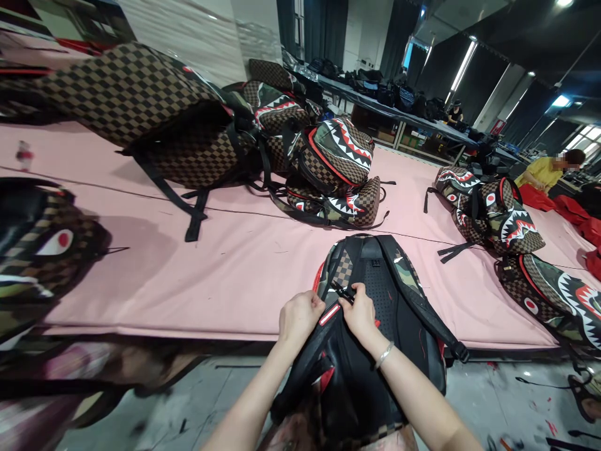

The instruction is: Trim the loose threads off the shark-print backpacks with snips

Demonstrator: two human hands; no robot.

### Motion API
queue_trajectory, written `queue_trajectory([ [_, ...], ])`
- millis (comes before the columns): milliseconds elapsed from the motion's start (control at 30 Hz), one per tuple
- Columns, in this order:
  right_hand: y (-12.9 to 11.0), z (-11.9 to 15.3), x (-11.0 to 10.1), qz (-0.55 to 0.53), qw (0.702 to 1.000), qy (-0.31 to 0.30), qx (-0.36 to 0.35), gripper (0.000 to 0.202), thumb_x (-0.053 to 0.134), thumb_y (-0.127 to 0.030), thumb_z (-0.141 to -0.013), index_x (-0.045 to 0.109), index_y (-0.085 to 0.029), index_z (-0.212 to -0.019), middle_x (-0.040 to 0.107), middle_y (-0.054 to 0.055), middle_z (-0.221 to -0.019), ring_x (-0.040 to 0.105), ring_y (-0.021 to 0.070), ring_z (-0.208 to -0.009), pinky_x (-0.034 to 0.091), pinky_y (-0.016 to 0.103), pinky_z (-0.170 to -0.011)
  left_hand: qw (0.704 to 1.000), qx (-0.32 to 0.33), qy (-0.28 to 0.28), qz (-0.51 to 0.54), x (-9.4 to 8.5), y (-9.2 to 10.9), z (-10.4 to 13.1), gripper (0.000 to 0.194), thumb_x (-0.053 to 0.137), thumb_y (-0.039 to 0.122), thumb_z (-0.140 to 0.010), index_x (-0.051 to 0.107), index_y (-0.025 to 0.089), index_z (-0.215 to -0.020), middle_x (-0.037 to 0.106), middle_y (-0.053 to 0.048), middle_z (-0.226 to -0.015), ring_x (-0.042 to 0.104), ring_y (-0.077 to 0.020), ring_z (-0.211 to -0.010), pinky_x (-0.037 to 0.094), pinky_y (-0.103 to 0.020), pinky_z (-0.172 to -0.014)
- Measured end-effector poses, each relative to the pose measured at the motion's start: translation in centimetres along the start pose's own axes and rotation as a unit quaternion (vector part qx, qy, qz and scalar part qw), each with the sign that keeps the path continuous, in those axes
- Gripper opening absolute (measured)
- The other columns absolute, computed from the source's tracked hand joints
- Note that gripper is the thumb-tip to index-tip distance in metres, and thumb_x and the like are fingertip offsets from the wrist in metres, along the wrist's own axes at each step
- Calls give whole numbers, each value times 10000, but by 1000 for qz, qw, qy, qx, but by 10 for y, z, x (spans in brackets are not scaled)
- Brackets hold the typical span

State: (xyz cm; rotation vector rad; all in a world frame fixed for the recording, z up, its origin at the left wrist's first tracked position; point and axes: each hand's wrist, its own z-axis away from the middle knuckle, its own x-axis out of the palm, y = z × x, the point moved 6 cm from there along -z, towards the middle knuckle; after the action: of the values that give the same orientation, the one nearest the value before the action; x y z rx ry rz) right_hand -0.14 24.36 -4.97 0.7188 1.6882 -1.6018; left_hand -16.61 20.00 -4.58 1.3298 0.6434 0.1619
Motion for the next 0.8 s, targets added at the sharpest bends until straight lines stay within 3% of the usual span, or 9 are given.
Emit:
queue_trajectory([
  [67, -1, 1, -2, -3, 1000, -1, -6, 347, 597, -290, -787, 486, -186, -1098, 679, 69, -831, 652, 234, -799, 444, 292, -654, 999, -10, 20, 47, -1, -9, 9, 63, 598, 283, -544, 573, 225, -545, 557, 15, -525, 557, -178, -594, 388, -258, -570],
  [200, -5, 5, -12, -30, 999, 1, -40, 319, 577, -338, -804, 500, -200, -1081, 679, 40, -831, 649, 207, -765, 440, 271, -651, 986, -42, 26, 161, 2, -28, 20, 307, 551, 462, -620, 604, 183, -737, 625, -13, -660, 573, -154, -579, 449, -268, -566],
  [300, -12, 12, -21, -41, 991, -18, -125, 211, 492, -364, -861, 549, -229, -1013, 676, 1, -819, 640, 161, -727, 432, 236, -647, 974, -60, 18, 218, 5, -33, 20, 403, 632, 510, -551, 608, 156, -743, 612, -9, -626, 558, -140, -537, 448, -258, -522],
  [467, -24, 21, -24, 33, 966, -57, -251, 183, 503, -356, -865, 595, -227, -956, 681, 5, -827, 629, 154, -742, 421, 222, -659, 959, -79, 16, 271, 5, -30, 19, 412, 703, 475, -487, 614, 151, -726, 601, 9, -617, 513, -106, -506, 425, -230, -492],
  [667, -23, 16, -14, 50, 962, -72, -259, 166, 495, -334, -877, 609, -231, -941, 690, 11, -884, 633, 152, -813, 424, 221, -709, 951, -94, 3, 294, 7, -24, 21, 318, 696, 417, -505, 611, 157, -667, 557, 24, -530, 453, -90, -432, 330, -206, -393],
  [733, -20, 15, -13, 29, 964, -69, -254, 164, 498, -324, -872, 618, -225, -922, 690, 12, -861, 633, 149, -794, 430, 221, -713, 948, -95, 7, 304, -2, -21, 18, 298, 675, 403, -520, 603, 155, -669, 546, 19, -522, 454, -95, -431, 334, -212, -390],
  [800, -16, 16, -18, -22, 969, -59, -240, 175, 497, -331, -865, 617, -215, -917, 685, 11, -832, 631, 144, -746, 443, 220, -690, 945, -88, 27, 314, -23, -18, 14, 266, 650, 378, -519, 587, 158, -655, 550, 6, -546, 466, -102, -460, 368, -227, -414],
])
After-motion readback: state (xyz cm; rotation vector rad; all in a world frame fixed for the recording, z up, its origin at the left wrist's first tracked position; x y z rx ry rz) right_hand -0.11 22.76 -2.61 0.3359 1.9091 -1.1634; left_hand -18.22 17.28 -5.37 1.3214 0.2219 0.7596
